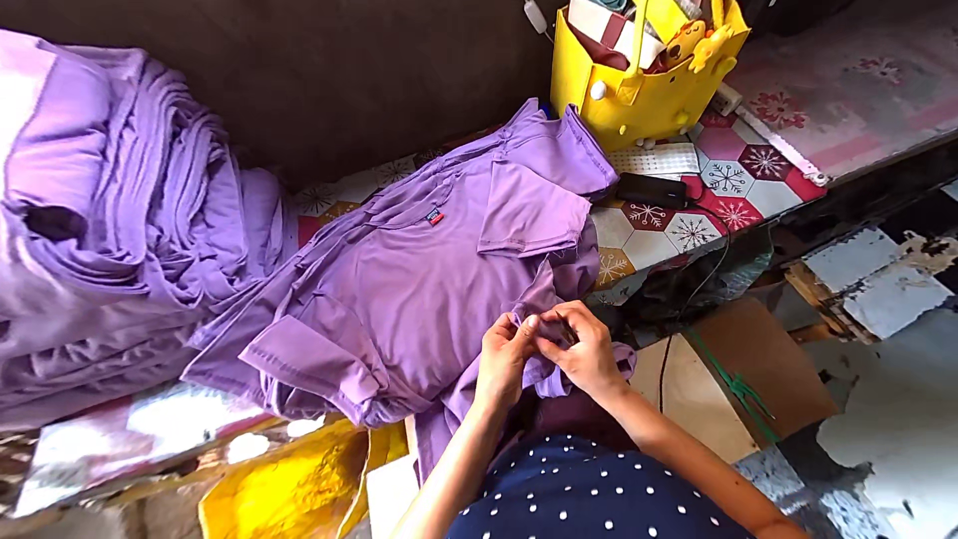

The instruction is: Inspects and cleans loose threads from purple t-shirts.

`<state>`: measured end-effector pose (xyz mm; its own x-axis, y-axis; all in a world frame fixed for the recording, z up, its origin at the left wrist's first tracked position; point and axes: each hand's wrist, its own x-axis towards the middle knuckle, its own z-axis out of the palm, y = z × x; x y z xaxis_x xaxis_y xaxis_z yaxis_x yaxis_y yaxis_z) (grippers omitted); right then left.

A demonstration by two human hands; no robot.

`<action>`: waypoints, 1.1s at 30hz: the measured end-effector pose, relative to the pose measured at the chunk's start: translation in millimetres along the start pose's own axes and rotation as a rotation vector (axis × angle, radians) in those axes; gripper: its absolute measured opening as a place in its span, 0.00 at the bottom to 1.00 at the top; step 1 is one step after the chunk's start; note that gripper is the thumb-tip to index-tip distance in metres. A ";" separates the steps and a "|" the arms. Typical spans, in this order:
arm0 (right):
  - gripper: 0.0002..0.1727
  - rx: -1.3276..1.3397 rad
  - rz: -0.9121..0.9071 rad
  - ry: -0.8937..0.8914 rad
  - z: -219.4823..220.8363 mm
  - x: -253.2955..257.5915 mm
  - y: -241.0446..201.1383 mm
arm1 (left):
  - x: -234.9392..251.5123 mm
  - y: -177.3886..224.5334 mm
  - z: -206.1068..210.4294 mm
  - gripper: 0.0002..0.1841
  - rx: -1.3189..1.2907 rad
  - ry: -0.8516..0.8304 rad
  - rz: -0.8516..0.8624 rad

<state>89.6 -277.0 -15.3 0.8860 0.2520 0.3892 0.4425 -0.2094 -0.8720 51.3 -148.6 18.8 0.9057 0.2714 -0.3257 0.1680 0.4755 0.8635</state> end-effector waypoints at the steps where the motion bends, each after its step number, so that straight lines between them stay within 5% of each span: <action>1: 0.15 -0.034 -0.029 0.020 2.6 0.6 -0.4 | -0.8 0.6 -0.5 0.04 -0.013 -0.010 -0.003; 8: 0.17 -0.162 -0.118 0.006 -8.9 -1.2 -3.4 | -2.8 0.8 1.3 0.15 -0.022 0.005 0.034; 17: 0.13 -0.290 -0.141 0.046 -12.5 -8.7 -2.0 | 6.2 -7.5 3.8 0.11 0.208 -0.068 0.172; 22: 0.11 0.097 0.180 0.007 -40.8 0.9 -1.7 | 15.4 -9.1 -2.4 0.05 0.463 -0.066 0.484; 27: 0.13 0.523 0.582 -0.059 -74.2 25.3 7.3 | 26.9 5.1 -12.8 0.08 0.275 -0.243 0.045; 30: 0.07 0.189 0.502 -0.137 -72.7 28.9 27.6 | 27.3 2.1 -11.6 0.07 0.251 -0.244 0.000; 33: 0.11 -0.250 0.209 -0.018 -64.8 19.9 22.3 | 17.5 4.6 -4.2 0.06 0.301 -0.215 0.055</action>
<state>126.1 -337.9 -7.8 0.9597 0.1952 0.2024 0.2736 -0.4830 -0.8317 66.3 -138.1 15.4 0.9722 0.0931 -0.2147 0.1944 0.1893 0.9625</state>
